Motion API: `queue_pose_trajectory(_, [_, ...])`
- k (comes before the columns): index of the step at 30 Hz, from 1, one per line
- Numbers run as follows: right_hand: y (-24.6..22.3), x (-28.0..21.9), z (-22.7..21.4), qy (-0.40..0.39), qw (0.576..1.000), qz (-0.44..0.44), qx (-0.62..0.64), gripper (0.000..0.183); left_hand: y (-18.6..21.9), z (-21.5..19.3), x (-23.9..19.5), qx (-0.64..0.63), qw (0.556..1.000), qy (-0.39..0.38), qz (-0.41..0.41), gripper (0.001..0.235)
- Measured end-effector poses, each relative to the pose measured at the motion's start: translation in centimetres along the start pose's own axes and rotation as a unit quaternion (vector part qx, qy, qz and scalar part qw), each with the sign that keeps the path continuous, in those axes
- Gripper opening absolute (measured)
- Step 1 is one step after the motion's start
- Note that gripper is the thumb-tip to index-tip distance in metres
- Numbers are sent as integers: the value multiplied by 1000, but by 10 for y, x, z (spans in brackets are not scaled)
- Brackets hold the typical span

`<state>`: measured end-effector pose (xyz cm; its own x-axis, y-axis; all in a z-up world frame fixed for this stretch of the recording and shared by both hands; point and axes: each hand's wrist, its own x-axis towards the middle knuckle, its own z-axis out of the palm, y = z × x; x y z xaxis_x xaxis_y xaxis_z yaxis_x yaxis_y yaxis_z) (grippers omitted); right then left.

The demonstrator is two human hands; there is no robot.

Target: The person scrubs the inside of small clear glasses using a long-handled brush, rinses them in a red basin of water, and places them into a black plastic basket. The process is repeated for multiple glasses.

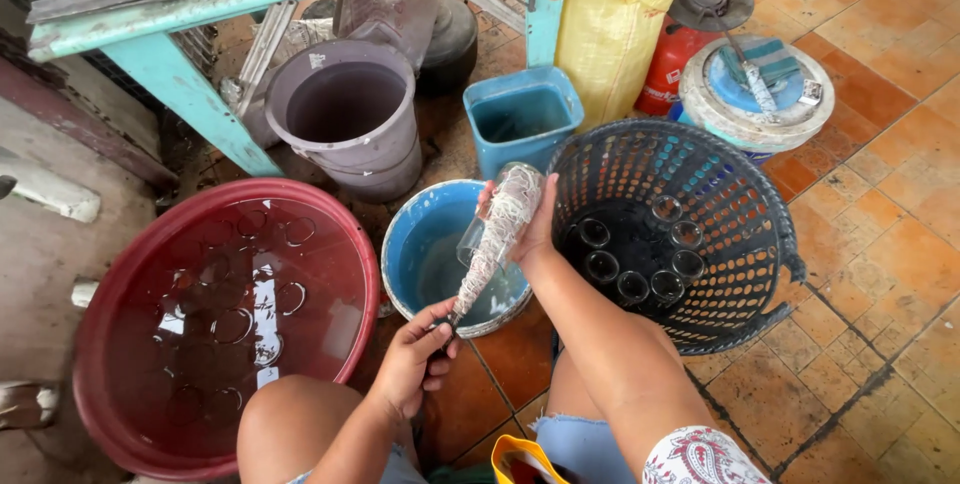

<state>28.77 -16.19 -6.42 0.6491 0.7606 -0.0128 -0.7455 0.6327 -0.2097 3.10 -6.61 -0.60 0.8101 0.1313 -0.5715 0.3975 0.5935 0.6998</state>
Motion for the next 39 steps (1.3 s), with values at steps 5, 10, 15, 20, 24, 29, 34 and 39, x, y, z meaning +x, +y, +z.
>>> queue_pose_trajectory(5, [-15,4,7,21,998,42,37,96,3,-9,24,195,977,2,85,51])
queue_pose_trajectory(10, [-17,3,45,222,966,-31,-128,78,34,-20,20,604,752,58,258,53])
queue_pose_trajectory(15, [-22,23,-10,241,951,-83,-173,64,39,-1,7,513,824,109,216,49])
queue_pose_trajectory(20, [-17,-2,27,-5,993,-63,-95,65,25,-12,16,138,989,-12,41,53])
queue_pose_trajectory(24, [-21,6,34,86,977,-36,-191,60,28,-19,24,370,916,8,154,51])
queue_pose_trajectory(29, [-23,9,42,250,908,-105,-318,63,35,-22,25,565,798,62,202,52])
queue_pose_trajectory(34, [-28,9,11,118,978,-87,-149,34,35,-29,19,222,972,55,53,52])
queue_pose_trajectory(39, [-14,3,29,-2,992,-37,-118,58,27,-29,23,171,985,3,36,52])
